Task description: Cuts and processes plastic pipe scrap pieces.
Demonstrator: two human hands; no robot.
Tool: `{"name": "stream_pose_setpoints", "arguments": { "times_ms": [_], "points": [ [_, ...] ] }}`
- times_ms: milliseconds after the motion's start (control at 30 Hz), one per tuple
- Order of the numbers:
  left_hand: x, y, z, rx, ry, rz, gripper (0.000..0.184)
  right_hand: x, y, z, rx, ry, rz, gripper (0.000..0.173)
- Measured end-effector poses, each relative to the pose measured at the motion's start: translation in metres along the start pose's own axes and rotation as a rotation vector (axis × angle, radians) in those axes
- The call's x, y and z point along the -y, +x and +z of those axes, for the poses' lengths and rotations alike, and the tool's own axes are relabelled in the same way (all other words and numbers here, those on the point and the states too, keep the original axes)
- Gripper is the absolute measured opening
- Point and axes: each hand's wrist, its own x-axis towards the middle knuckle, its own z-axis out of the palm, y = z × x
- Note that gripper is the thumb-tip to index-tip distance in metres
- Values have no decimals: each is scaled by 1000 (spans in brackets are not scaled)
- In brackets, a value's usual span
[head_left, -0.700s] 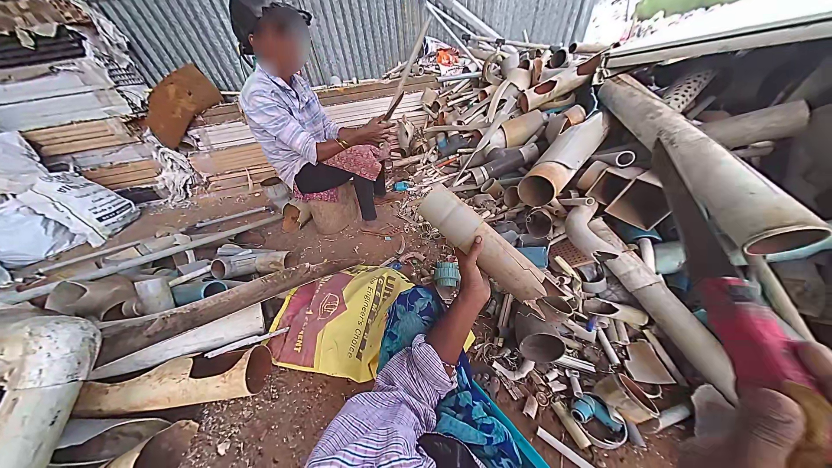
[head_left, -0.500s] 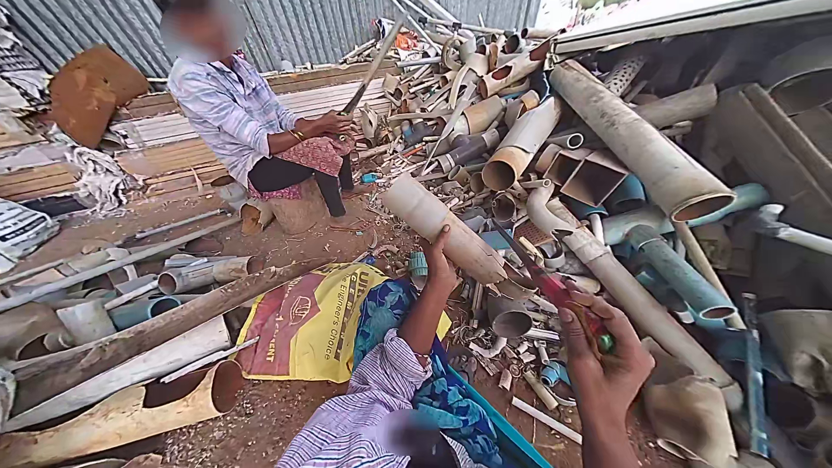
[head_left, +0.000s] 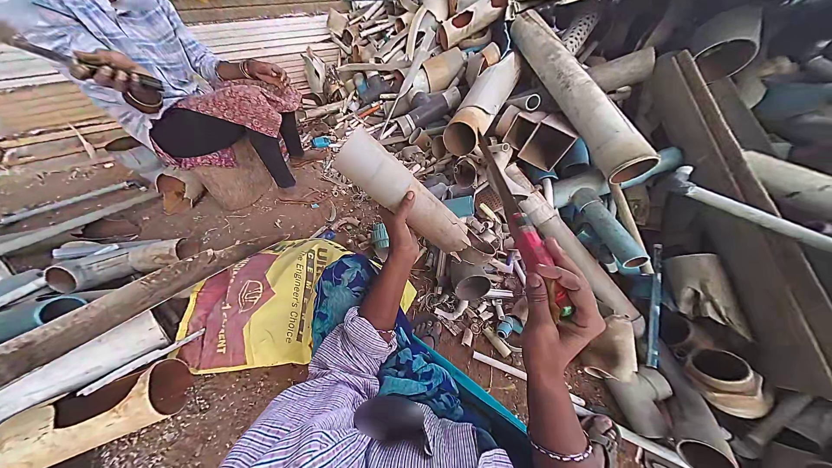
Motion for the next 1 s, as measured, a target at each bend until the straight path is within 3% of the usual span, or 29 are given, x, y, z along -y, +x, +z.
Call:
{"name": "stream_pose_setpoints", "arguments": {
  "times_ms": [67, 133, 267, 333, 433, 533, 600, 667, 733, 867, 933, 1000],
  "points": [
    [1, 0, 1, 3, -4, 9, 64, 3, 3, 1, -62, 13, -54, 9],
    [4, 1, 1, 6, 14, 11, 69, 0, 1, 3, -72, 77, 10, 10],
    [-1, -4, 3, -7, 36, -11, 71, -4, 1, 8, -132, 334, 426, 17],
    [-7, -7, 2, 1, 47, -32, 71, 4, 7, 8, -176, 380, 518, 19],
    [-6, -5, 2, -1, 26, -36, 73, 16, 15, -1, -247, 403, 358, 20],
    [-6, -3, 2, -19, 18, -48, 74, 21, 21, -11, -299, 462, 117, 10],
    [-6, -3, 2, -22, 16, -52, 73, 18, 22, -11, -323, 507, 75, 8],
    [-6, -4, 3, -29, 13, -54, 71, 19, 19, -5, -296, 478, 261, 21],
    [-8, -5, 4, -33, 5, -59, 71, 19, 17, 3, -237, 494, 596, 33],
    [-9, -6, 4, -29, 29, -59, 73, 16, 6, 22, -21, 620, 1116, 30],
    [-10, -6, 4, -37, 60, -69, 73, 23, -3, 34, 31, 583, 1216, 29],
    [-11, -6, 3, -27, 69, -76, 73, 33, -10, 39, 46, 500, 1080, 28]
  ]
}}
